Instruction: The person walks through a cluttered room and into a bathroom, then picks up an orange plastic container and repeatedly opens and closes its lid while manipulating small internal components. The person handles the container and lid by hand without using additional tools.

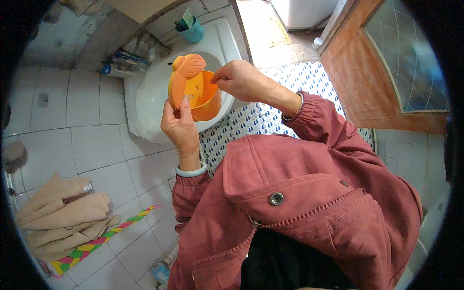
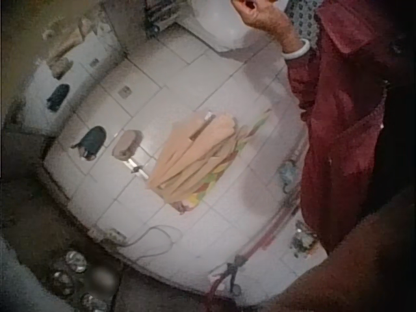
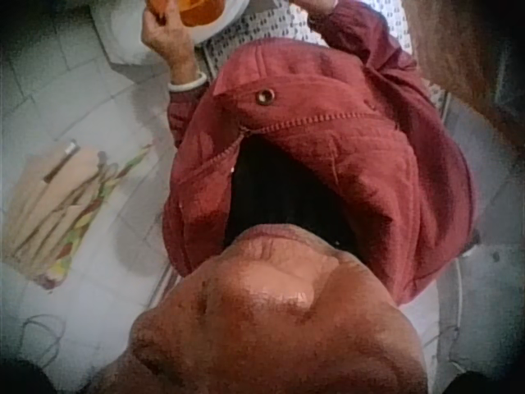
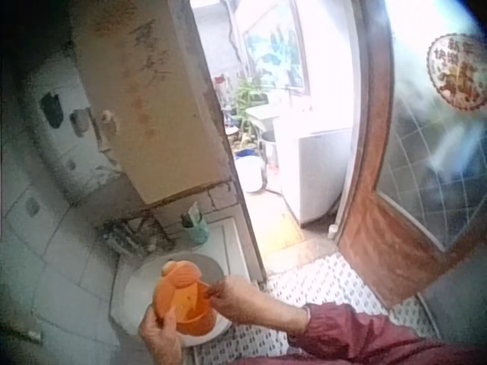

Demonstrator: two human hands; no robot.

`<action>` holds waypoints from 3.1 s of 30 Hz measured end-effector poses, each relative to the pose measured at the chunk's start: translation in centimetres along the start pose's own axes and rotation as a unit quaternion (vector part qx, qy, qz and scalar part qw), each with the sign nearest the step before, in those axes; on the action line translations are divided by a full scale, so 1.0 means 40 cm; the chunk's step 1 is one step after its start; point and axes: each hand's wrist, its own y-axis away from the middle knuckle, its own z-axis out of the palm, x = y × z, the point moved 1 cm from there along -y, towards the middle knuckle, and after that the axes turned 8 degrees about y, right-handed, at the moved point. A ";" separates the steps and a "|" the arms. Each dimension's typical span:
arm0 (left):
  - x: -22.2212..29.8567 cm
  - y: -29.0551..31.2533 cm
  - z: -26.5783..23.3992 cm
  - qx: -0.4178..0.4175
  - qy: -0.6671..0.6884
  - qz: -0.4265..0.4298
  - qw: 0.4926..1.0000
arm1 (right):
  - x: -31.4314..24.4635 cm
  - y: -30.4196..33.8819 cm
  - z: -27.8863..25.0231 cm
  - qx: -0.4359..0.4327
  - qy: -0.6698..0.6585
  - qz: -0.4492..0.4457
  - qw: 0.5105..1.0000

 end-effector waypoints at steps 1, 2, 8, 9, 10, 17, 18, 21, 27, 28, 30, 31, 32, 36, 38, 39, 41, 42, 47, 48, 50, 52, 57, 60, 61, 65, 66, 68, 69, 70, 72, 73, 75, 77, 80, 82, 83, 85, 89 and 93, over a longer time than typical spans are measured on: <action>0.001 0.001 0.002 0.000 0.001 0.004 1.000 | -0.002 0.004 0.002 0.009 0.008 -0.009 1.000; 0.002 0.003 0.003 0.004 0.002 0.004 1.000 | -0.005 0.006 0.006 0.019 0.017 -0.018 1.000; 0.007 0.010 0.001 0.008 -0.023 0.001 1.000 | -0.020 0.026 0.021 0.042 0.072 -0.039 0.996; 0.006 0.010 0.000 0.013 -0.029 -0.006 0.999 | -0.022 0.027 0.024 0.042 0.087 -0.042 0.994; 0.006 0.011 -0.001 0.009 -0.025 -0.001 1.000 | -0.022 0.028 0.027 0.041 0.095 -0.043 0.994; 0.002 0.017 -0.007 0.014 -0.027 -0.005 1.000 | -0.026 0.025 0.049 0.043 0.126 -0.047 0.990; 0.001 0.018 -0.007 0.016 -0.020 -0.008 1.000 | -0.027 0.026 0.050 0.045 0.140 -0.050 0.988; 0.001 0.020 -0.005 0.018 -0.024 0.009 1.000 | -0.031 0.030 0.051 0.040 0.150 -0.039 0.987; 0.003 0.024 -0.010 0.013 -0.049 -0.005 0.999 | -0.041 0.037 0.049 0.027 0.192 -0.045 0.980; 0.003 0.025 -0.010 0.012 -0.045 -0.005 0.999 | -0.044 0.038 0.051 0.022 0.198 -0.047 0.979; 0.002 0.026 -0.010 0.013 -0.041 0.002 0.999 | -0.051 0.037 0.054 0.016 0.204 -0.060 0.977; 0.002 0.027 -0.010 0.015 -0.040 -0.005 0.999 | -0.053 0.036 0.058 0.017 0.199 -0.055 0.978; 0.001 0.028 -0.010 0.016 -0.039 -0.008 0.999 | -0.055 0.036 0.060 0.017 0.194 -0.050 0.980; -0.001 0.033 -0.014 0.017 -0.062 -0.005 0.998 | -0.056 0.036 0.071 0.015 0.167 -0.045 0.985; -0.003 0.036 -0.015 0.019 -0.050 -0.009 0.999 | -0.053 0.034 0.074 0.010 0.161 -0.048 0.986; -0.003 0.038 -0.015 0.022 -0.048 -0.008 0.999 | -0.050 0.030 0.076 -0.001 0.157 -0.047 0.986; -0.003 0.040 -0.016 0.025 -0.046 -0.007 0.999 | -0.047 0.031 0.076 0.007 0.148 -0.053 0.988; -0.003 0.041 -0.016 0.024 -0.048 -0.001 0.999 | -0.045 0.029 0.077 0.009 0.141 -0.055 0.988; 0.000 0.044 -0.014 0.029 -0.042 -0.006 0.999 | -0.036 0.021 0.075 0.008 0.101 -0.054 0.993; 0.001 0.045 -0.013 0.028 -0.037 -0.004 0.999 | -0.035 0.020 0.073 0.002 0.095 -0.052 0.994; 0.000 0.045 -0.015 0.030 -0.043 -0.012 0.999 | -0.033 0.012 0.066 0.006 0.074 -0.062 0.995; -0.003 0.043 -0.021 0.026 -0.049 -0.017 0.998 | -0.031 0.003 0.057 -0.004 0.063 -0.067 0.996; -0.022 0.034 -0.043 0.019 -0.034 -0.029 0.999 | -0.021 -0.026 0.040 -0.054 0.043 -0.063 0.996; -0.029 0.030 -0.050 0.017 0.005 -0.047 0.999 | -0.015 -0.043 0.037 -0.073 0.054 -0.068 0.994; -0.029 0.029 -0.051 0.016 0.008 -0.047 0.999 | -0.015 -0.046 0.036 -0.078 0.057 -0.066 0.993; -0.024 0.027 -0.051 0.014 0.001 -0.054 0.998 | -0.015 -0.057 0.031 -0.102 0.076 -0.060 0.990; -0.023 0.026 -0.050 0.013 -0.004 -0.052 0.999 | -0.017 -0.057 0.029 -0.104 0.082 -0.062 0.989; -0.023 0.024 -0.048 0.011 0.018 -0.054 0.998 | -0.018 -0.059 0.026 -0.109 0.088 -0.062 0.988; -0.024 0.023 -0.047 0.008 0.031 -0.053 0.998 | -0.018 -0.060 0.024 -0.109 0.095 -0.059 0.988; -0.026 0.022 -0.047 0.008 0.032 -0.050 0.998 | -0.016 -0.063 0.023 -0.111 0.095 -0.055 0.988; -0.027 0.020 -0.046 0.004 0.038 -0.039 0.999 | -0.012 -0.068 0.020 -0.110 0.102 -0.044 0.988; -0.028 0.018 -0.047 0.005 0.037 -0.043 0.998 | -0.010 -0.067 0.019 -0.110 0.087 -0.036 0.989; -0.025 0.012 -0.047 0.002 0.037 -0.052 0.998 | -0.005 -0.067 0.012 -0.111 0.055 -0.033 0.992; -0.012 0.001 -0.044 0.002 0.007 -0.044 0.999 | -0.004 -0.059 -0.001 -0.087 0.033 -0.047 0.995; 0.022 -0.024 -0.025 -0.011 0.016 -0.025 0.999 | -0.008 -0.039 -0.036 -0.049 -0.007 -0.063 0.997; 0.051 -0.041 -0.002 -0.021 0.039 -0.011 0.999 | -0.015 -0.022 -0.066 -0.022 -0.005 -0.070 0.997; 0.064 -0.048 0.013 -0.025 0.050 -0.006 0.998 | -0.017 -0.011 -0.085 -0.008 0.011 -0.073 0.997; 0.089 -0.059 0.049 -0.042 0.061 0.005 0.997 | -0.015 0.014 -0.126 0.015 0.039 -0.071 0.997; 0.120 -0.069 0.123 -0.083 0.078 0.020 0.993 | 0.005 0.061 -0.200 0.062 0.072 -0.070 0.993; 0.134 -0.073 0.182 -0.116 0.079 0.019 0.990 | 0.039 0.091 -0.241 0.091 0.083 -0.065 0.990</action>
